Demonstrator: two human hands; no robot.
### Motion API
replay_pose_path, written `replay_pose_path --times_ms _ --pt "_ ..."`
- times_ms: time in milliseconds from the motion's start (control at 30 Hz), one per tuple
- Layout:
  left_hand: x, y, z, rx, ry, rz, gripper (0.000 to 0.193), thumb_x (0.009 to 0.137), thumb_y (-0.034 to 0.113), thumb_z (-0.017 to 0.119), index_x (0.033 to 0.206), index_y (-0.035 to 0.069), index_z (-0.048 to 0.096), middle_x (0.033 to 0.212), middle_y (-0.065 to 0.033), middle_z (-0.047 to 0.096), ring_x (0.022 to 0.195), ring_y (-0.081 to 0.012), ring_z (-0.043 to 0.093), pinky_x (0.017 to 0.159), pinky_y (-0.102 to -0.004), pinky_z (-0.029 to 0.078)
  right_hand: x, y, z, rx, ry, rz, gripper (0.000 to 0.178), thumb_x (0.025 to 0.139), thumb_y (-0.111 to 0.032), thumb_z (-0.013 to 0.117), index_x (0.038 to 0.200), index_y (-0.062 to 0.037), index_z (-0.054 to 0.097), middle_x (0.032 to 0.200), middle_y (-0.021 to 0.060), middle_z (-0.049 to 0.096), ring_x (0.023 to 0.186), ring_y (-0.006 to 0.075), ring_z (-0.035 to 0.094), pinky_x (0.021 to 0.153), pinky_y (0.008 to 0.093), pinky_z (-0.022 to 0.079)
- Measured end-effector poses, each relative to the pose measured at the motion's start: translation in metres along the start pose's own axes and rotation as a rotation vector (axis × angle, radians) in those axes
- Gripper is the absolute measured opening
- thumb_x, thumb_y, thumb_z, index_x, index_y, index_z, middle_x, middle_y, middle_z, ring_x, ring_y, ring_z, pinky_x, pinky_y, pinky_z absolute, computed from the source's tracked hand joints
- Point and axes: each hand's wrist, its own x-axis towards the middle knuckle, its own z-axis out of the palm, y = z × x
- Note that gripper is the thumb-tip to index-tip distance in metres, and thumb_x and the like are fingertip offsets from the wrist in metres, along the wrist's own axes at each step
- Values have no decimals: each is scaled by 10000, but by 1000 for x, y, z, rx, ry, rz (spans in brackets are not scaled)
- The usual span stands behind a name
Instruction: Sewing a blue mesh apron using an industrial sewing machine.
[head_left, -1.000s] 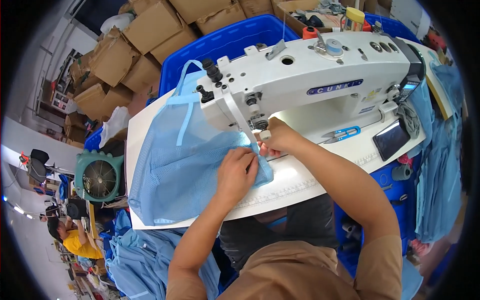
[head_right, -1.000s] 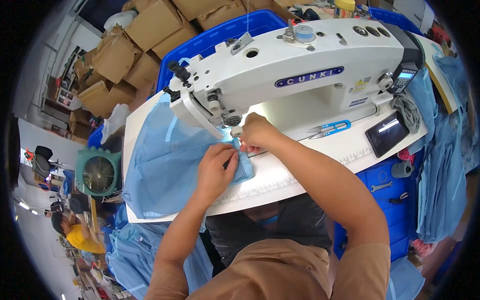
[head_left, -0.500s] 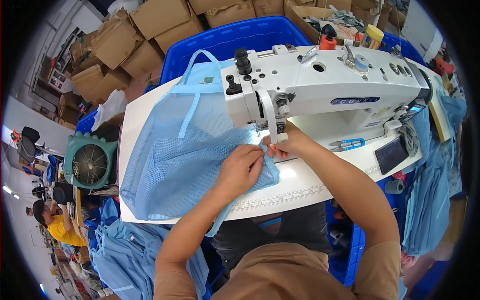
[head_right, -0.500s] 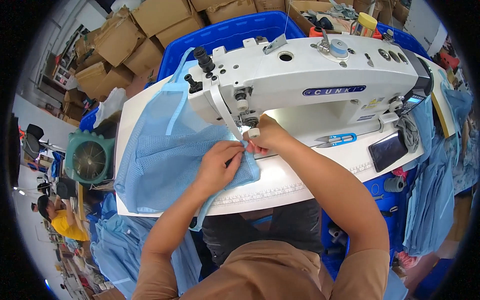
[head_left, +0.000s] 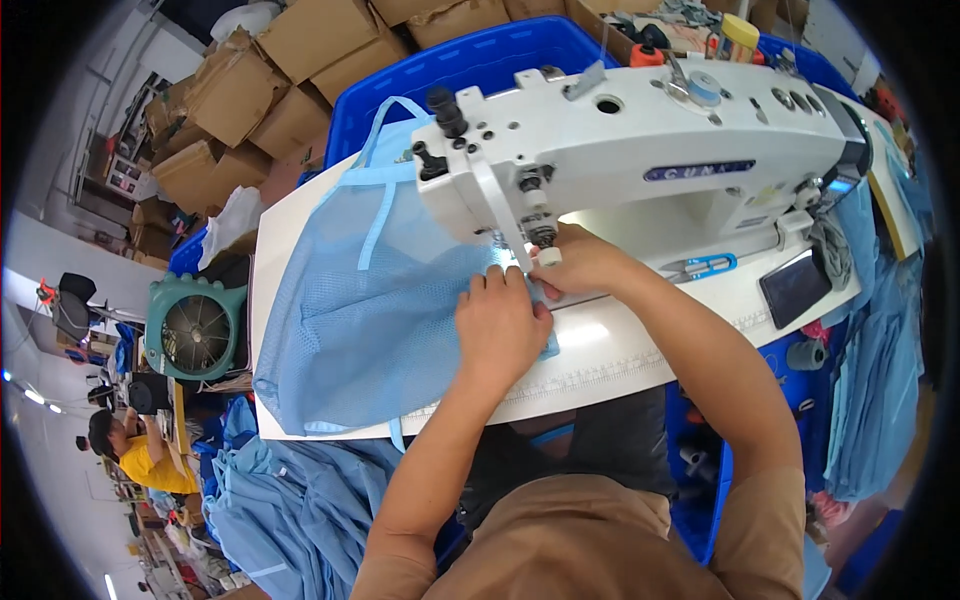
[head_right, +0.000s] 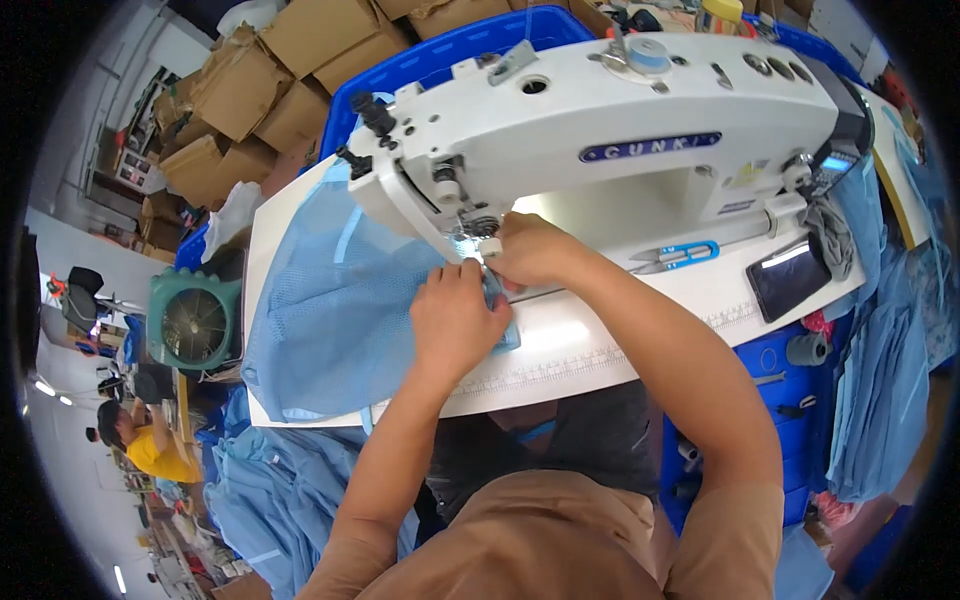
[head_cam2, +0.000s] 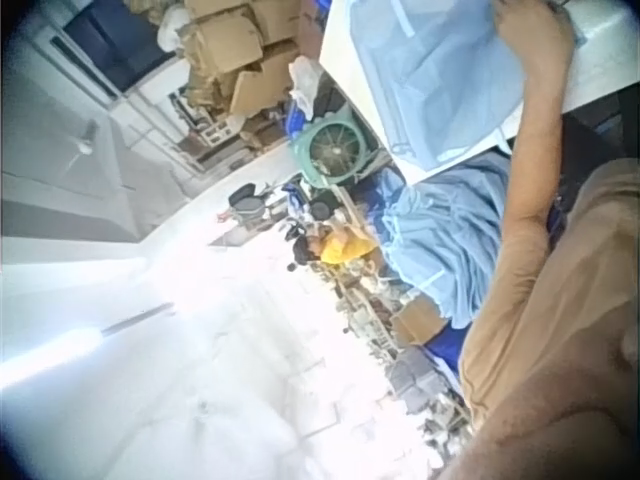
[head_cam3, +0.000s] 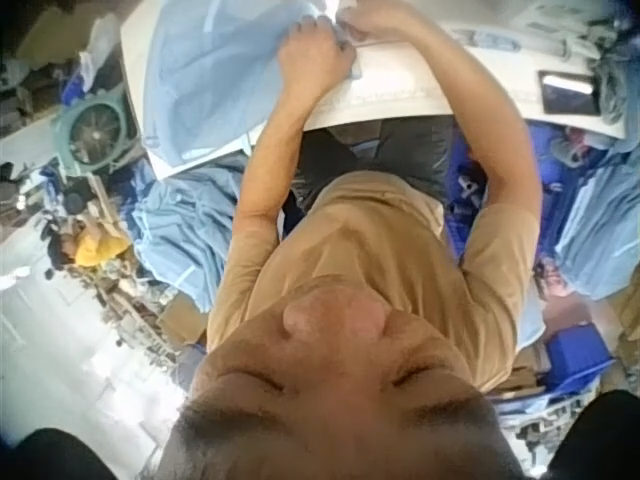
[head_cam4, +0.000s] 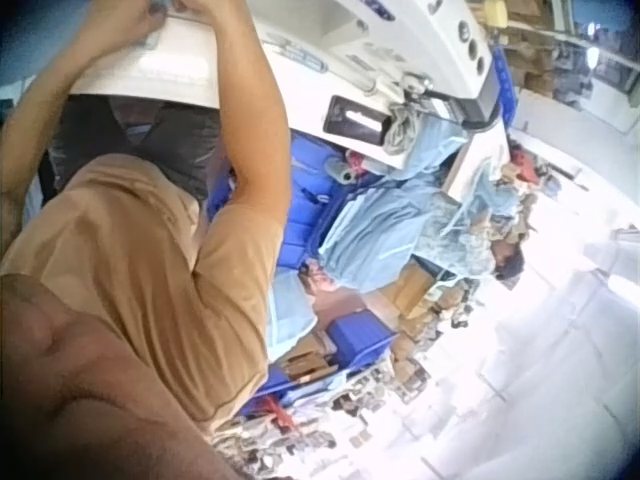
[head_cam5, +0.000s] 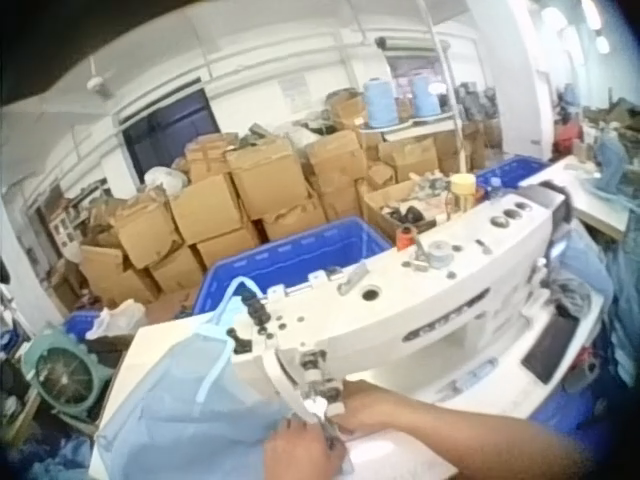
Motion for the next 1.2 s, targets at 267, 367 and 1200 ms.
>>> replay_pose_path --times_ms 267,367,1200 --pt "13 -6 12 2 1 -49 293 897 288 709 975 6 690 965 -153 708 966 -351 684 833 -484 558 -19 25 11 -188 236 -175 210 927 -202 665 1091 -132 777 1091 106 754 1073 305 715 907 446 566" --pt "14 -15 11 -105 -18 -63 286 899 282 712 945 0 697 898 -158 703 895 -353 678 799 -472 550 -17 40 24 -171 327 -329 169 941 -192 671 1067 -96 730 1058 109 727 1029 328 705 883 456 558" --pt "21 -19 -1 5 3 72 146 800 122 728 893 13 703 876 -186 704 907 -387 663 784 -520 546 -8 37 17 -367 240 -541 273 885 -64 659 1145 -134 708 1070 88 695 992 310 733 824 457 586"
